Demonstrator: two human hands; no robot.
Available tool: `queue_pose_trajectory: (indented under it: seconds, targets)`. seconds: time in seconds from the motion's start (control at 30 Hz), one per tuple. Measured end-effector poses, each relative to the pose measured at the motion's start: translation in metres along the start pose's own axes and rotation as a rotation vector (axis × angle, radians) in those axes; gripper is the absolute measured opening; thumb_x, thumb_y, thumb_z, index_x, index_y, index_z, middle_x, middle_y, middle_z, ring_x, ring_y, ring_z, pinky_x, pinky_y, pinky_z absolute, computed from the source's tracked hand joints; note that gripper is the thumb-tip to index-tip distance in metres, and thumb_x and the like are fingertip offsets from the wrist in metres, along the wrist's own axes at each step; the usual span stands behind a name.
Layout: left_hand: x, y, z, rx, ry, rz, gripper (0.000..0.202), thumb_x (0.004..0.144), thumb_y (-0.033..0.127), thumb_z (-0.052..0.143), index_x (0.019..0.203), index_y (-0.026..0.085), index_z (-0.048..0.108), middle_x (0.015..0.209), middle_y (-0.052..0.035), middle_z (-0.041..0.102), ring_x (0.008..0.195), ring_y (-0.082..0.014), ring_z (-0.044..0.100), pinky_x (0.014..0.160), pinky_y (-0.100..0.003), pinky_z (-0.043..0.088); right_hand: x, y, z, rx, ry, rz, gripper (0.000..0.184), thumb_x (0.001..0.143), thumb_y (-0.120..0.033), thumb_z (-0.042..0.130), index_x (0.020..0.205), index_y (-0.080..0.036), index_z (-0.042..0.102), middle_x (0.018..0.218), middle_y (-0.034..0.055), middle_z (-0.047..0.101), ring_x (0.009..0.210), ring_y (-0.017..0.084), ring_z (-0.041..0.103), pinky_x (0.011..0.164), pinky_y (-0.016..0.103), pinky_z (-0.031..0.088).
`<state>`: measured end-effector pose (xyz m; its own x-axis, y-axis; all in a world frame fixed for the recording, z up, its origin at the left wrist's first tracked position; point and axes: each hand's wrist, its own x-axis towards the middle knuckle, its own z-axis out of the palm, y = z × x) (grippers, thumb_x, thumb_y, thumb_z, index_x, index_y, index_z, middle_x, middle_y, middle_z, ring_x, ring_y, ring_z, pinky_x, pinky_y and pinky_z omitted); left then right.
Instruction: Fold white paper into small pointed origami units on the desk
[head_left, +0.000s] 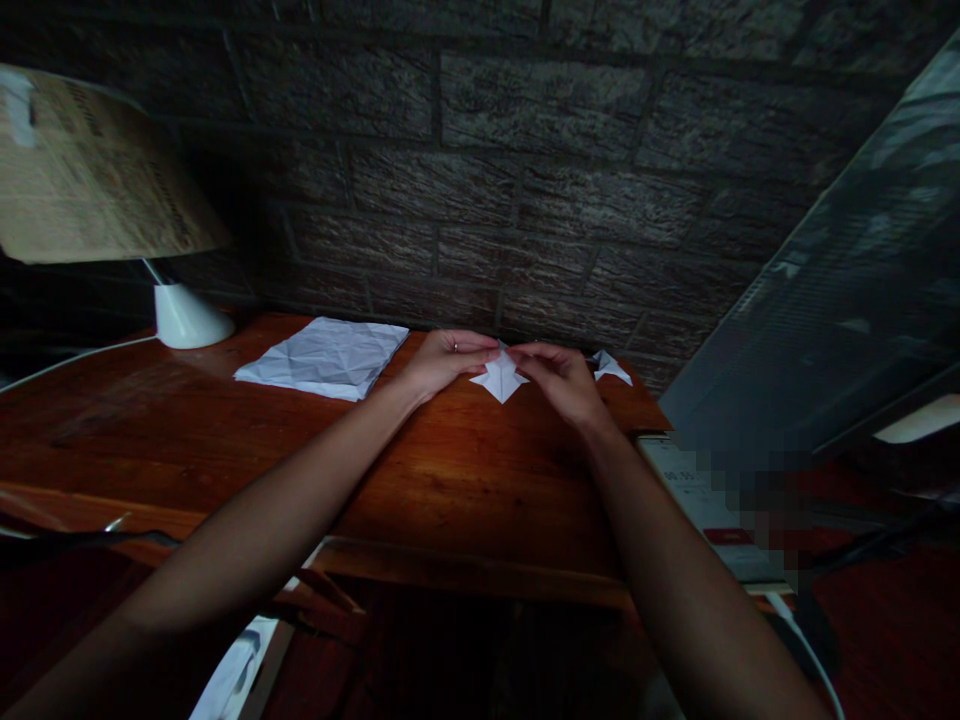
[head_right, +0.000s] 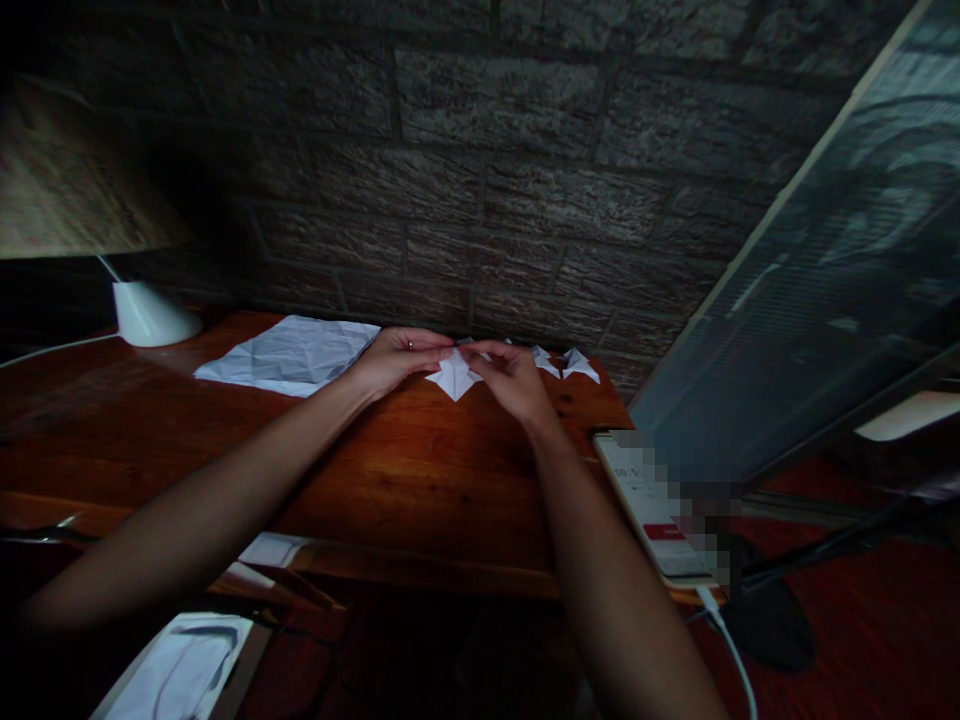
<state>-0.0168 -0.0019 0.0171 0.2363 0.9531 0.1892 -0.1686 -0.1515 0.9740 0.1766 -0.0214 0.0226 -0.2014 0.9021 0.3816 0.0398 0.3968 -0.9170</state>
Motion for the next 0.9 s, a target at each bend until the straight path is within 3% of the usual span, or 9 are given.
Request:
queue_pose_trajectory:
  seconds: [0.17, 0.4, 0.63, 0.9]
  targets:
    - [0.0001, -0.0007, 0.0018, 0.027, -0.011, 0.046, 0.035, 0.056, 0.033, 0.089, 0.085, 0.016, 0.078, 0.082, -0.0069, 0.076, 0.069, -0.0140, 0.065, 0.072, -0.031, 0.054, 0.0029, 0.0054, -0.0003, 0.089, 0.032, 0.045, 0.028, 0.065, -0.036, 0.083, 0.090, -0.025, 0.077, 0.086, -0.0003, 0.074, 0.074, 0.014, 0.063, 0.074, 0.031, 0.053]
    - [-0.0016, 0.0003, 0.0047, 0.046, 0.018, 0.070, 0.038, 0.057, 0.031, 0.089, 0.089, 0.014, 0.077, 0.082, -0.0060, 0.076, 0.073, -0.0159, 0.066, 0.075, -0.032, 0.052, 0.0026, 0.0050, -0.0015, 0.149, 0.026, 0.084, 0.025, 0.064, -0.035, 0.084, 0.086, -0.024, 0.078, 0.085, -0.0009, 0.075, 0.073, 0.013, 0.064, 0.074, 0.030, 0.052]
    - [-0.0042, 0.0001, 0.0071, 0.026, -0.087, 0.023, 0.036, 0.058, 0.026, 0.087, 0.090, 0.014, 0.076, 0.090, -0.0064, 0.076, 0.077, -0.0150, 0.067, 0.081, -0.034, 0.050, 0.0044, 0.0097, -0.0032, 0.114, 0.025, 0.086, 0.021, 0.066, -0.036, 0.083, 0.083, -0.024, 0.078, 0.083, -0.0001, 0.075, 0.070, 0.012, 0.062, 0.071, 0.030, 0.052]
    - [-0.0024, -0.0031, 0.0078, -0.023, -0.066, 0.032, 0.035, 0.056, 0.024, 0.088, 0.087, 0.014, 0.076, 0.085, -0.0055, 0.075, 0.076, -0.0148, 0.065, 0.079, -0.033, 0.048, 0.0044, 0.0092, -0.0045, 0.078, 0.014, 0.085, 0.023, 0.067, -0.038, 0.083, 0.085, -0.025, 0.078, 0.086, 0.0010, 0.075, 0.075, 0.015, 0.063, 0.072, 0.032, 0.052]
